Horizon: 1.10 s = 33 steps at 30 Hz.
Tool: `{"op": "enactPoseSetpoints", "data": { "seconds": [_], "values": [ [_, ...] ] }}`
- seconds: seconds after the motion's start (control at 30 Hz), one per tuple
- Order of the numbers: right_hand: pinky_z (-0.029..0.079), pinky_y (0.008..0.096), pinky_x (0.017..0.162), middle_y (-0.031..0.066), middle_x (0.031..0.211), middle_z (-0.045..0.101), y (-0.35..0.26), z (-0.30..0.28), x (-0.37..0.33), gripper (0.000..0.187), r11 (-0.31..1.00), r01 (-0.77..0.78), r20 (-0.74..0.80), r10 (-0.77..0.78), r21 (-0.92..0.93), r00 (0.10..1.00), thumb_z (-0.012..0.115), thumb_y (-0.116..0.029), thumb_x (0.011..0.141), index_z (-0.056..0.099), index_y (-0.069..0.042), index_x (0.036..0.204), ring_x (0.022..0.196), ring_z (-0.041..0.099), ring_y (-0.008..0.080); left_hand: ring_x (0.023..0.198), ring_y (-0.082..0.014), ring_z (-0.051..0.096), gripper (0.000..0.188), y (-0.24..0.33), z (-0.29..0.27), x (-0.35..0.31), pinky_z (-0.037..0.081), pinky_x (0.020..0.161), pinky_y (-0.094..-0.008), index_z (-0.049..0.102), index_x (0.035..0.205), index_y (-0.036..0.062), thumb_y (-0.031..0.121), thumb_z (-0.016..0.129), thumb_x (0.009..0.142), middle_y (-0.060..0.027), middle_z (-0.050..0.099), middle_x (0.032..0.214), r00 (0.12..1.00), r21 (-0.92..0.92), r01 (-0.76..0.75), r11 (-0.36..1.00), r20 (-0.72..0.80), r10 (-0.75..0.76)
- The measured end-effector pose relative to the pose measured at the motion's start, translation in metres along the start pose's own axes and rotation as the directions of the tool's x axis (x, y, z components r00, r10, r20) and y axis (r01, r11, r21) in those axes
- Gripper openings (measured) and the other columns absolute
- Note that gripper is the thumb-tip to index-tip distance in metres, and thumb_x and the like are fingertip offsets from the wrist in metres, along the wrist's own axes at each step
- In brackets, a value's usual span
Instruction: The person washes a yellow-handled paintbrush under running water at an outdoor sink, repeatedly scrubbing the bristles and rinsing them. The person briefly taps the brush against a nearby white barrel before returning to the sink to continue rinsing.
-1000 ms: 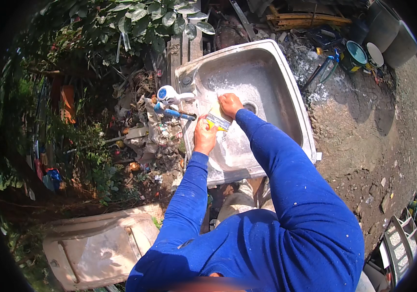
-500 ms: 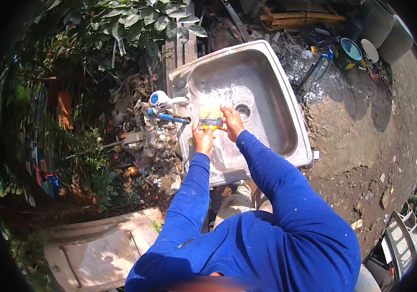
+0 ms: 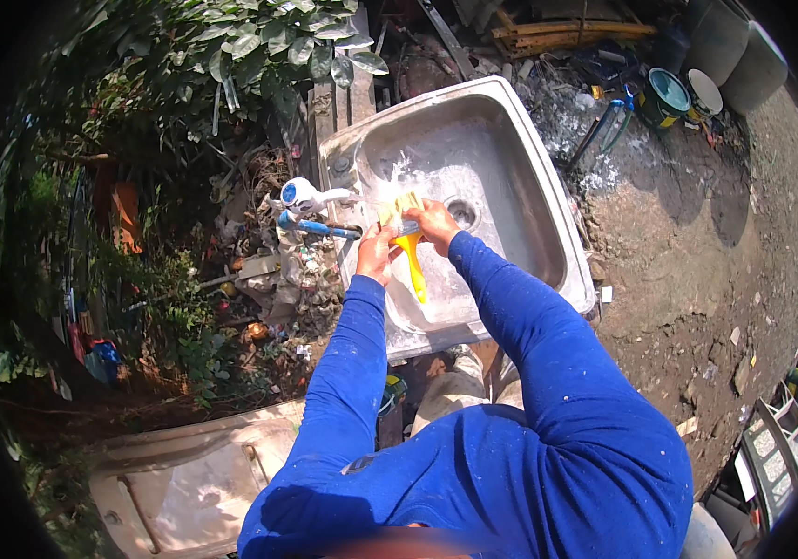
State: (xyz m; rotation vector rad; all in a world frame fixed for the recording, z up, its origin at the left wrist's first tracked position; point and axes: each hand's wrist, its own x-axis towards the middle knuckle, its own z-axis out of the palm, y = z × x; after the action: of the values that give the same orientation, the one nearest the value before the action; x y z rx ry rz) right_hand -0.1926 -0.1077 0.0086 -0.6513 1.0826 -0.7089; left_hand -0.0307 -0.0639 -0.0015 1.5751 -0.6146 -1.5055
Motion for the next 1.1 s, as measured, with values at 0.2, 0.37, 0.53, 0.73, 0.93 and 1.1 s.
{"op": "enactPoseSetpoints", "data": {
  "seconds": [0.2, 0.37, 0.53, 0.73, 0.93, 1.1],
  "values": [
    [0.053, 0.0329, 0.076, 0.0049, 0.095, 0.067, -0.004, 0.002, -0.003, 0.023, 1.000, -0.009, 0.048, 0.010, -0.027, 0.999, 0.062, -0.023, 0.095, 0.062, -0.008, 0.112, 0.085, 0.066, 0.0158, 0.095, -0.0215, 0.068, 0.028, -0.008, -0.005, 0.038, 0.055, 0.086, -0.0359, 0.061, 0.123, 0.0033, 0.013, 0.060, 0.097, -0.0085, 0.069, 0.107, 0.992, -0.281, 0.067, 0.957, 0.120, -0.034],
    [0.054, 0.0319, 0.074, 0.0086, 0.096, 0.069, 0.005, -0.004, 0.004, 0.025, 0.986, 0.134, -0.080, -0.127, 0.094, 0.989, 0.063, -0.015, 0.091, 0.062, -0.001, 0.112, 0.082, 0.069, 0.0200, 0.094, -0.0228, 0.068, 0.026, -0.007, 0.022, 0.040, 0.055, 0.084, -0.0367, 0.061, 0.121, 0.0031, 0.007, 0.057, 0.095, -0.0091, 0.068, 0.108, 0.994, -0.361, -0.018, 0.932, 0.098, 0.057],
    [0.053, 0.0329, 0.075, 0.0116, 0.098, 0.070, 0.018, -0.009, 0.018, 0.031, 0.959, 0.230, -0.158, -0.256, -0.165, 0.954, 0.068, -0.017, 0.088, 0.063, 0.002, 0.112, 0.085, 0.068, 0.0215, 0.093, -0.0220, 0.069, 0.027, -0.006, 0.028, 0.028, 0.057, 0.079, -0.0374, 0.061, 0.121, 0.0059, 0.007, 0.056, 0.095, -0.0082, 0.068, 0.107, 0.999, -0.406, -0.008, 0.914, 0.036, 0.025],
    [0.053, 0.0411, 0.086, 0.0268, 0.102, 0.070, 0.019, 0.008, 0.019, 0.047, 0.798, 0.185, -0.180, -0.343, -0.573, 0.922, 0.072, -0.033, 0.079, 0.064, 0.004, 0.108, 0.096, 0.069, 0.0376, 0.092, -0.0197, 0.070, 0.023, -0.009, 0.015, 0.018, 0.058, 0.077, -0.0363, 0.061, 0.120, 0.0088, 0.010, 0.058, 0.098, -0.0053, 0.069, 0.107, 1.000, -0.374, -0.002, 0.927, -0.015, -0.003],
    [0.053, 0.0408, 0.086, 0.0270, 0.105, 0.069, 0.014, 0.018, 0.023, 0.047, 0.693, 0.176, -0.121, -0.358, -0.699, 0.926, 0.071, -0.029, 0.082, 0.064, 0.005, 0.113, 0.098, 0.069, 0.0359, 0.090, -0.0180, 0.070, 0.022, -0.013, 0.006, 0.019, 0.057, 0.075, -0.0336, 0.062, 0.117, 0.0109, 0.007, 0.060, 0.096, -0.0033, 0.070, 0.103, 0.999, -0.338, -0.029, 0.941, -0.044, 0.015],
    [0.053, 0.0406, 0.088, 0.0276, 0.105, 0.069, 0.012, 0.021, 0.027, 0.048, 0.679, 0.197, -0.117, -0.388, -0.707, 0.914, 0.071, -0.027, 0.081, 0.063, 0.006, 0.115, 0.100, 0.069, 0.0370, 0.088, -0.0172, 0.070, 0.022, -0.017, 0.006, 0.024, 0.057, 0.074, -0.0316, 0.063, 0.116, 0.0106, 0.006, 0.060, 0.095, -0.0037, 0.071, 0.103, 0.996, -0.346, -0.069, 0.936, -0.071, 0.047]
  ]
}}
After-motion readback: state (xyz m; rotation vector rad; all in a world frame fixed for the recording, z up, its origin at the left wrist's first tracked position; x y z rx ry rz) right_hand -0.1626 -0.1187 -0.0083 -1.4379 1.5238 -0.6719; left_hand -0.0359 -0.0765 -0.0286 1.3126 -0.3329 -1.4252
